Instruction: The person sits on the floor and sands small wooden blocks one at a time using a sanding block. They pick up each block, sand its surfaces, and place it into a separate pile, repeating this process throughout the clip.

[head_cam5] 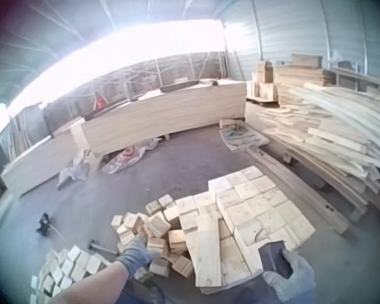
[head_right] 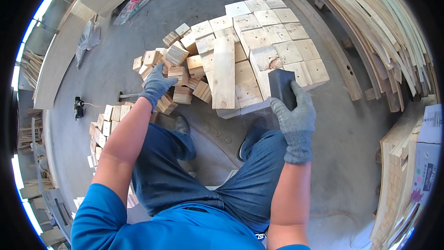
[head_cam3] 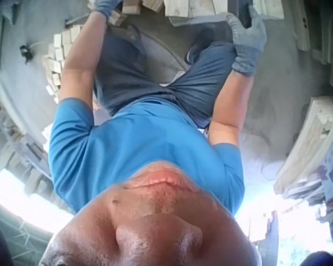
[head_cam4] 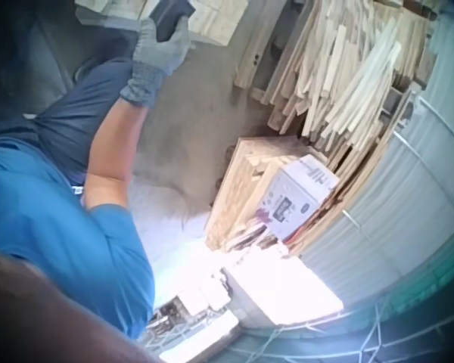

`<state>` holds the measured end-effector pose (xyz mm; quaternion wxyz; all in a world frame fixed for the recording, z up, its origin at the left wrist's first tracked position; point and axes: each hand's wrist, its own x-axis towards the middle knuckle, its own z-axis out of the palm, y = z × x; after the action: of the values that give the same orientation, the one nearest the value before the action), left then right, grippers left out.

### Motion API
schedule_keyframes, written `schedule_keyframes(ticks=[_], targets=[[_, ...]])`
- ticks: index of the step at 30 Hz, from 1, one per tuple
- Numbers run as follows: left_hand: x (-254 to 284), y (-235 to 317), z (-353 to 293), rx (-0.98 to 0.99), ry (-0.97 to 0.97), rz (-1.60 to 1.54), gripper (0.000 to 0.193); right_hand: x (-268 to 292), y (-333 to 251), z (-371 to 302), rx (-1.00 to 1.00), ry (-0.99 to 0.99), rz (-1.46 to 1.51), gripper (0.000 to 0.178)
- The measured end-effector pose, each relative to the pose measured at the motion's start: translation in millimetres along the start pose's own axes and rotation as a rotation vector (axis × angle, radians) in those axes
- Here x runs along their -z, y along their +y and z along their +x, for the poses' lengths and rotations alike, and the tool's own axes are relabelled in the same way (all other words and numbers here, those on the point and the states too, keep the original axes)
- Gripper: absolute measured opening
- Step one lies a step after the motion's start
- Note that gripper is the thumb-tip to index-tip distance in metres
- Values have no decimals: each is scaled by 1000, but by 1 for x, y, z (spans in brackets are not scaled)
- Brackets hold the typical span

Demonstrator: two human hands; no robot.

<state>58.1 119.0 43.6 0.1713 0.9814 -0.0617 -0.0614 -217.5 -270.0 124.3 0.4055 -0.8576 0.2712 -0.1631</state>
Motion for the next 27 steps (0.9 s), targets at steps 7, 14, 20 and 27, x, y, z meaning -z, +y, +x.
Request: schedule_keyframes(ticks=[7, 14, 20, 27], targets=[[-6, 6, 48, 6, 32, 269, 121, -1, -16, 2, -42, -47, 99, 79], [-67, -16, 118, -5, 49, 327, 122, -12, -30, 11, -91, -121, 37, 87], [-93, -30, 155, -53, 69, 327, 118, -17, -30, 12, -198, -111, -22, 98], [-83, -33, 169, 21, 14, 184, 109, -16, -31, 12, -191, -118, -51, 96]])
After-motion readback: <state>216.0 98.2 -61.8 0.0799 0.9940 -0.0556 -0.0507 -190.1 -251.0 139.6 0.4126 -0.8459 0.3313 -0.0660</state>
